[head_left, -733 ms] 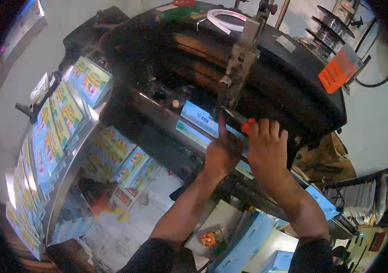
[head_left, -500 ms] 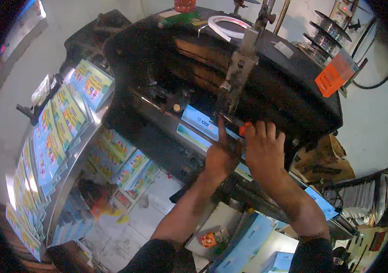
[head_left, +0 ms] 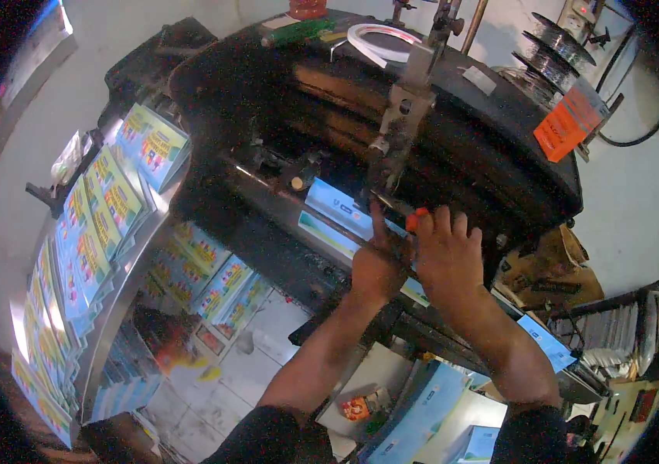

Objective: The person organizes stacks of brochures on a table and uses a hand-operated wire stitching machine to staple them along the spine.

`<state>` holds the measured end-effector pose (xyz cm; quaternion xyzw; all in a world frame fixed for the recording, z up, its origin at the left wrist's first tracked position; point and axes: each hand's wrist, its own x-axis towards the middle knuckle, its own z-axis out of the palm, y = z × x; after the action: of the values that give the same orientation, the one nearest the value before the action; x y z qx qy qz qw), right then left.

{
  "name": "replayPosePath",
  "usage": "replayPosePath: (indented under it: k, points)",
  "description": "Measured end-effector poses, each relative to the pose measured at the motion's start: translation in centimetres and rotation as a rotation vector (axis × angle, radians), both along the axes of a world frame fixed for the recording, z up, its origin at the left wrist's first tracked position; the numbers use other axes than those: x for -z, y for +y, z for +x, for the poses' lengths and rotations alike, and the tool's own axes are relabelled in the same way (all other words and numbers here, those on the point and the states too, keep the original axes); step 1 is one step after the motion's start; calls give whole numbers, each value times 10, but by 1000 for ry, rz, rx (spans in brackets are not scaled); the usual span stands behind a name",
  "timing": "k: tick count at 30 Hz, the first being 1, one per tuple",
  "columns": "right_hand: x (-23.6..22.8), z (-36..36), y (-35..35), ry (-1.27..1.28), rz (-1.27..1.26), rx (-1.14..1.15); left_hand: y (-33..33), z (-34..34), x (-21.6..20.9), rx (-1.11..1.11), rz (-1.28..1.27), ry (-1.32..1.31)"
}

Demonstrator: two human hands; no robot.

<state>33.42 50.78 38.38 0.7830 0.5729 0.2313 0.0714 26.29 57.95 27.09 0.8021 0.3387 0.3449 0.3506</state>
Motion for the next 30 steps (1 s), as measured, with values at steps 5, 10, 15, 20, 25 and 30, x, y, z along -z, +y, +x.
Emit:
replayPosePath:
  k: [5, 10, 15, 20, 25, 30]
  points:
    - [6, 4, -5, 34, 90, -12, 0, 1, -7, 5, -48, -3]
    - [5, 1, -3, 19, 98, -5, -3, -2, -9, -13, -9, 8]
    - [8, 5, 0, -7, 69, -30, 0, 2, -5, 7, -62, 1]
    - [7, 6, -4, 35, 147, -34, 2, 0, -4, 26, -34, 27]
    - [3, 2, -2, 22, 64, -8, -1, -1, -7, -4, -11, -11]
    - [4, 4, 0, 110, 28, 7, 1, -1, -8, -31, 62, -99]
